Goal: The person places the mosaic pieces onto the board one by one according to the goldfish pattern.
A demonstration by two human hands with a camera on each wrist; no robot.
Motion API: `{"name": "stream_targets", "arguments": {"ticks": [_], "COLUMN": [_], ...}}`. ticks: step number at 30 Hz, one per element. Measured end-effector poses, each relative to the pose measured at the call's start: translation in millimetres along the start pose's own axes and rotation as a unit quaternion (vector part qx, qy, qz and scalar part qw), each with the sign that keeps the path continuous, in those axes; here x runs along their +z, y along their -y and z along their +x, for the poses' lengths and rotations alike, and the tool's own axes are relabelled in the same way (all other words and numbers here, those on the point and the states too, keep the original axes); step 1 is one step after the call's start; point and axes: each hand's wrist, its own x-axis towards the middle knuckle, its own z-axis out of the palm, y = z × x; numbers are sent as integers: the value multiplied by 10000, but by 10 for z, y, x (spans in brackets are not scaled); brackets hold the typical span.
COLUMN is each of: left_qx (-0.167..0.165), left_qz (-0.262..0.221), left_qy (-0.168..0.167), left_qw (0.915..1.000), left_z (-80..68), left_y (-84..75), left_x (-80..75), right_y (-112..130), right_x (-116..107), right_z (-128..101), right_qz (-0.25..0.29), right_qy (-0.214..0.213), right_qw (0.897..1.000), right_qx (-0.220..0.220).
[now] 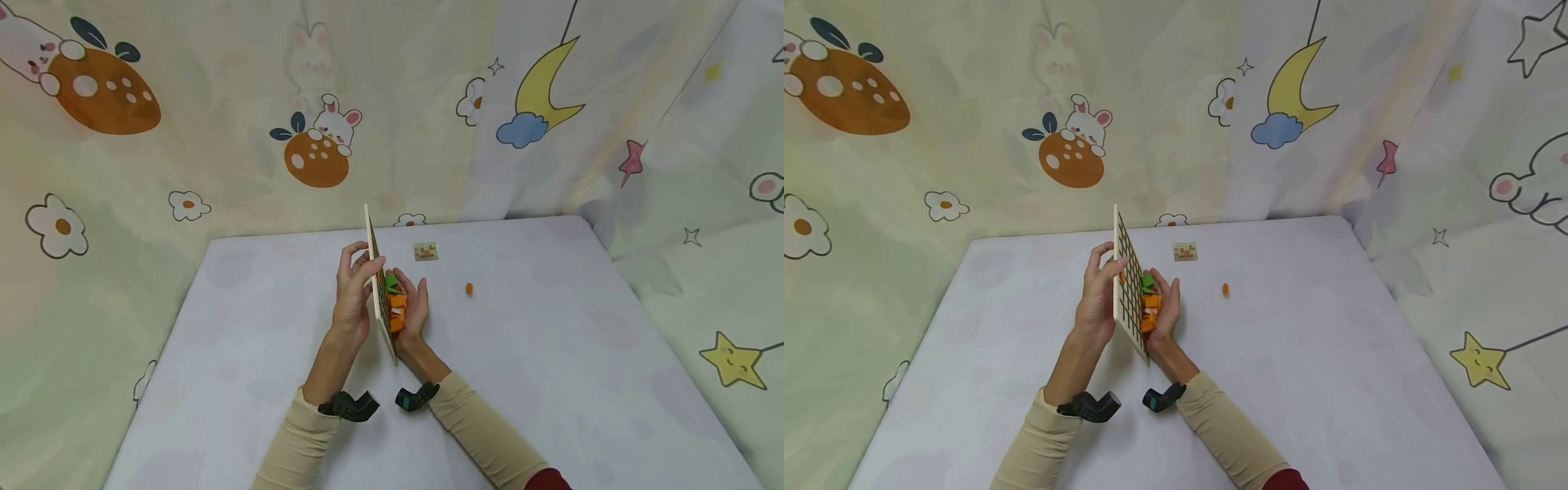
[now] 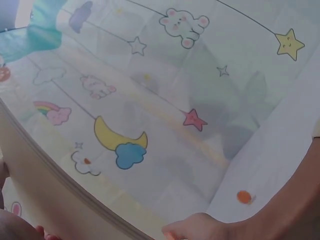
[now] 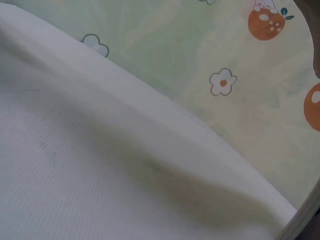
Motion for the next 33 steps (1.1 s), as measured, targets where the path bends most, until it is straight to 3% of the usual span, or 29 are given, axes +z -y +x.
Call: {"name": "stream_targets", "arguments": {"ticks": [3,15,19,22,25,29,33], "left_qx": [-19,51,114,250,493,797,755], "left_qz": [65,364,482,731,1242,2107,2514], "left_qy": [10,-134,-98,-75,-106,-302,-545], "left_qw": [10000,9992,9987,9970,9910,9738,9634], "left_z": [-8,-38,-72,-112,-155,-201,-207], "left_y": [1,-33,-54,-104,-209,-387,-486], "left_x": [13,45,-23,-124,-255,-471,-751], "right_y": [-8,-64,-83,-104,-118,-110,-67], "right_x": [-13,-3,-3,-4,0,2,-19], "right_z": [-10,28,23,35,42,42,61], "right_qz": [5,-879,-969,-1405,-2306,-3629,-4535], "right_qy": [-88,-413,-503,-701,-909,-937,-971], "right_qw": [9999,9953,9940,9872,9662,9210,8760], "right_qx": [78,-30,-11,-289,-706,-1061,-1321]}}
